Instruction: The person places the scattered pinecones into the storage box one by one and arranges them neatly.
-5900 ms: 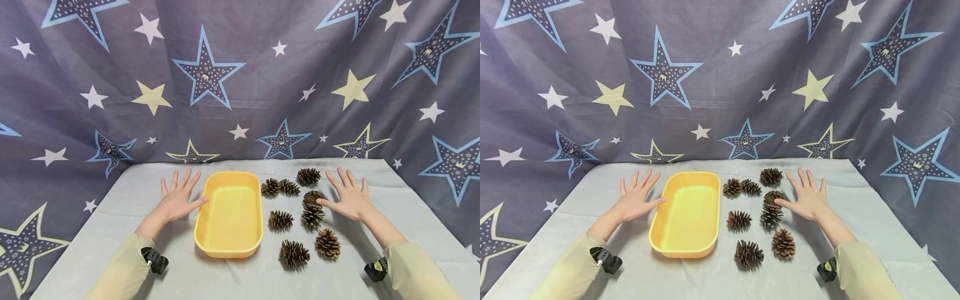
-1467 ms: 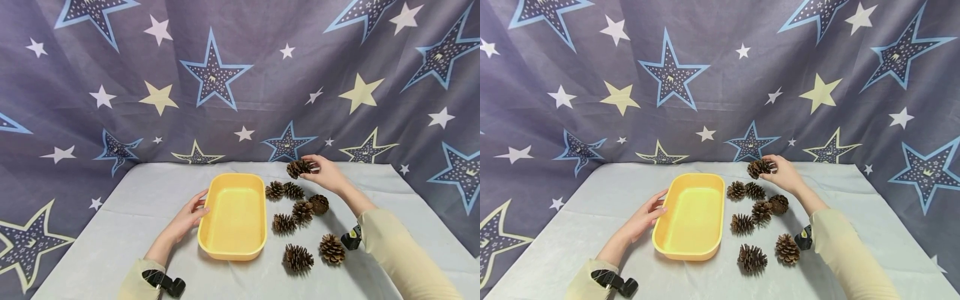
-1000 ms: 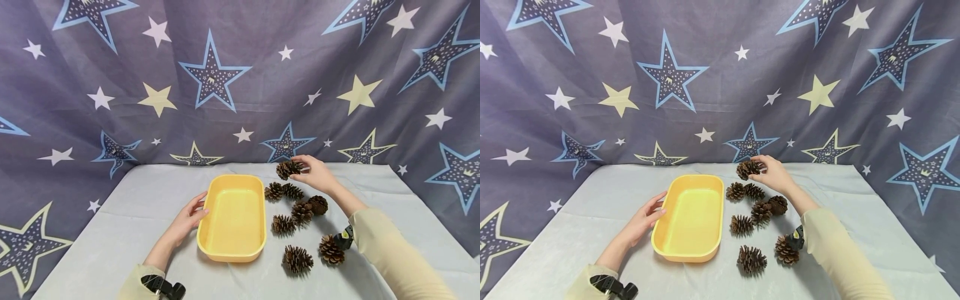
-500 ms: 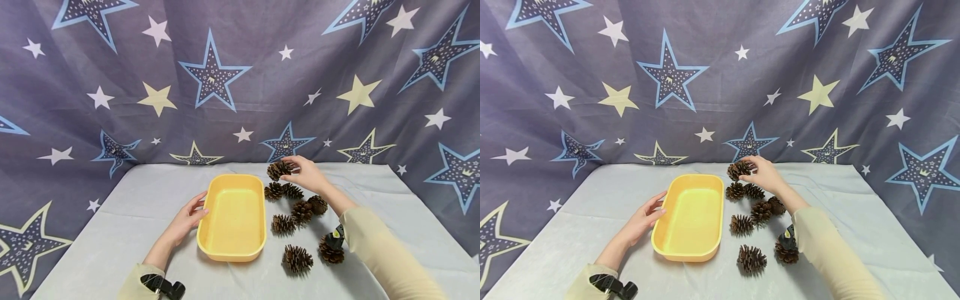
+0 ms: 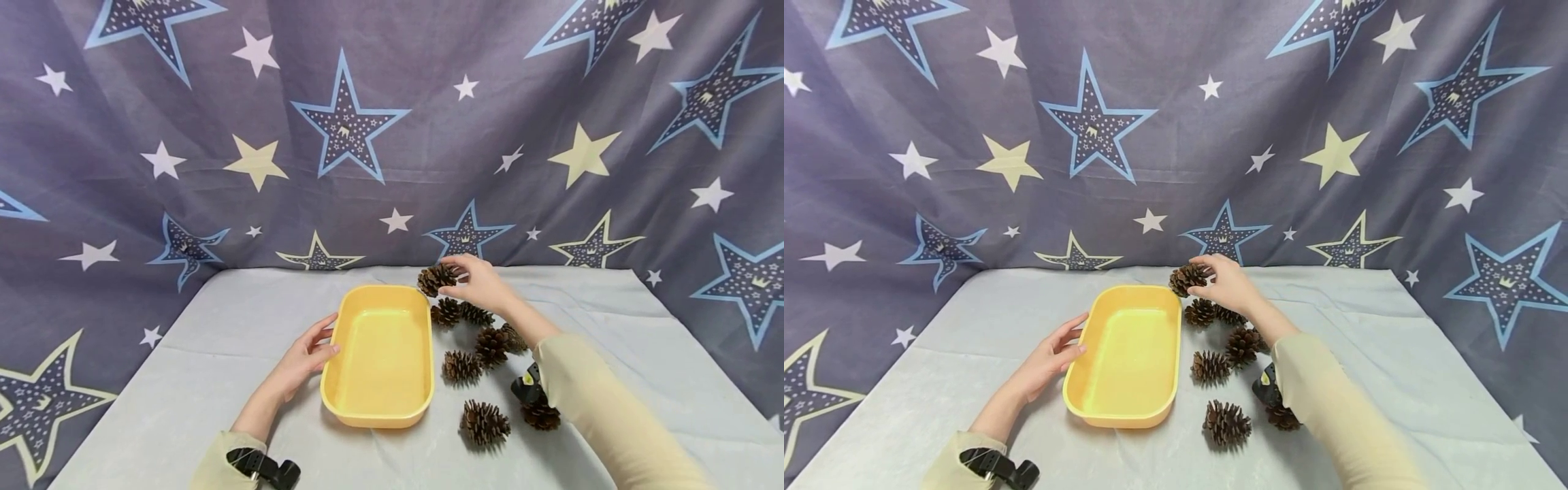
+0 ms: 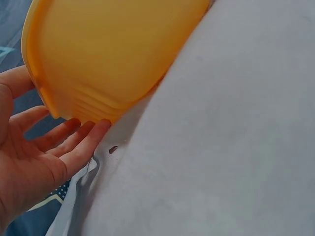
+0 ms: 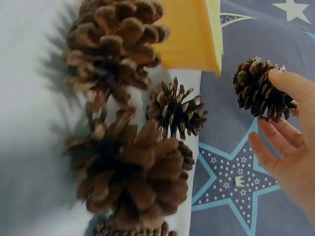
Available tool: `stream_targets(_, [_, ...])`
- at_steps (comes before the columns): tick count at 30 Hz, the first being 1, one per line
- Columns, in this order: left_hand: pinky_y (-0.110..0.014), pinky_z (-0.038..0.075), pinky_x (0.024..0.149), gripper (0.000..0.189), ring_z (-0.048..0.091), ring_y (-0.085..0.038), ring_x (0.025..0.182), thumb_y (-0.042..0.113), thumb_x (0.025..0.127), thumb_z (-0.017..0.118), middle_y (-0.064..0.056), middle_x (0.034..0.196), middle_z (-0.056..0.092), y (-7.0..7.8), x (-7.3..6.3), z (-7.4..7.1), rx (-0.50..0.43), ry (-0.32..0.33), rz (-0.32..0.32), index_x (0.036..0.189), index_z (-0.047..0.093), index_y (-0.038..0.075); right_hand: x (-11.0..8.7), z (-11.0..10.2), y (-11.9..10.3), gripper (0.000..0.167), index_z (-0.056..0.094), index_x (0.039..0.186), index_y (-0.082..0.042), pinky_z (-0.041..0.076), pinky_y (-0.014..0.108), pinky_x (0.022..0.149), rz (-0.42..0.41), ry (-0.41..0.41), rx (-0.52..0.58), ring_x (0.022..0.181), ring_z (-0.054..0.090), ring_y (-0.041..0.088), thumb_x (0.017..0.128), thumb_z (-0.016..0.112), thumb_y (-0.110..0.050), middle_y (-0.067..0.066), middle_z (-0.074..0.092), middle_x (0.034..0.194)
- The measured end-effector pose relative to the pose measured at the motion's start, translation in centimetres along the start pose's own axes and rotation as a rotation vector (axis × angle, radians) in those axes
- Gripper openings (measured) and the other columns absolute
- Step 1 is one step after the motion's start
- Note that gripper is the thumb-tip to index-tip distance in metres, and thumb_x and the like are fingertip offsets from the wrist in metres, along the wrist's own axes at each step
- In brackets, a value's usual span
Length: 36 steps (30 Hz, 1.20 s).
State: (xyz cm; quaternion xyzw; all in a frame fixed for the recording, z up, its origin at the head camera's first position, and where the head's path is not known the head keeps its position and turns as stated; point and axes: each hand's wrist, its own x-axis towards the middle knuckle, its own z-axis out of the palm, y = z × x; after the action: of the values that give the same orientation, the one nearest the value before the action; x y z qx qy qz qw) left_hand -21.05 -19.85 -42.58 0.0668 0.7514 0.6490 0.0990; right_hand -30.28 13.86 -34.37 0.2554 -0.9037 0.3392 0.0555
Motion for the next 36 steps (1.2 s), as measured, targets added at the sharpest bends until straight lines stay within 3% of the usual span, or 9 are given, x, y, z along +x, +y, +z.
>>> stream_targets(16, [-0.032, 0.054, 0.080, 0.065, 0.051, -0.025, 0.111, 0.014, 0.087, 0.059, -0.019, 0.135, 0.039, 0.1, -0.1, 0.1, 0.001, 0.008, -0.014, 0.143, 0.028, 0.018, 1.6, 3.0, -2.0, 0.053, 0.053, 0.125, -0.013, 0.052, 0.036, 0.086, -0.067, -0.058, -0.034, 0.098, 0.058, 0.023, 0.077, 0.071, -0.030, 0.008, 0.055, 0.116])
stream_targets(27, [-0.035, 0.054, 0.081, 0.065, 0.051, -0.028, 0.112, 0.014, 0.086, 0.059, -0.018, 0.134, 0.040, -0.1, -0.1, 0.0, -0.018, 0.014, -0.018, 0.143, 0.028, 0.021, 2.2, 4.8, -3.3, 0.056, 0.053, 0.126, -0.016, 0.052, 0.026, 0.078, -0.133, -0.096, -0.128, 0.092, 0.058, 0.016, 0.076, 0.072, -0.029, 0.006, 0.056, 0.118])
stream_targets(36, [-0.036, 0.054, 0.081, 0.067, 0.049, -0.031, 0.114, 0.015, 0.085, 0.060, -0.018, 0.134, 0.039, -0.3, 0.1, -0.1, -0.041, 0.000, -0.012, 0.143, 0.028, 0.022, 2.5, 6.1, -4.0, 0.061, 0.051, 0.128, -0.011, 0.040, 0.040, 0.101, -0.107, -0.132, -0.147, 0.113, 0.052, 0.025, 0.074, 0.072, -0.029, 0.006, 0.053, 0.129])
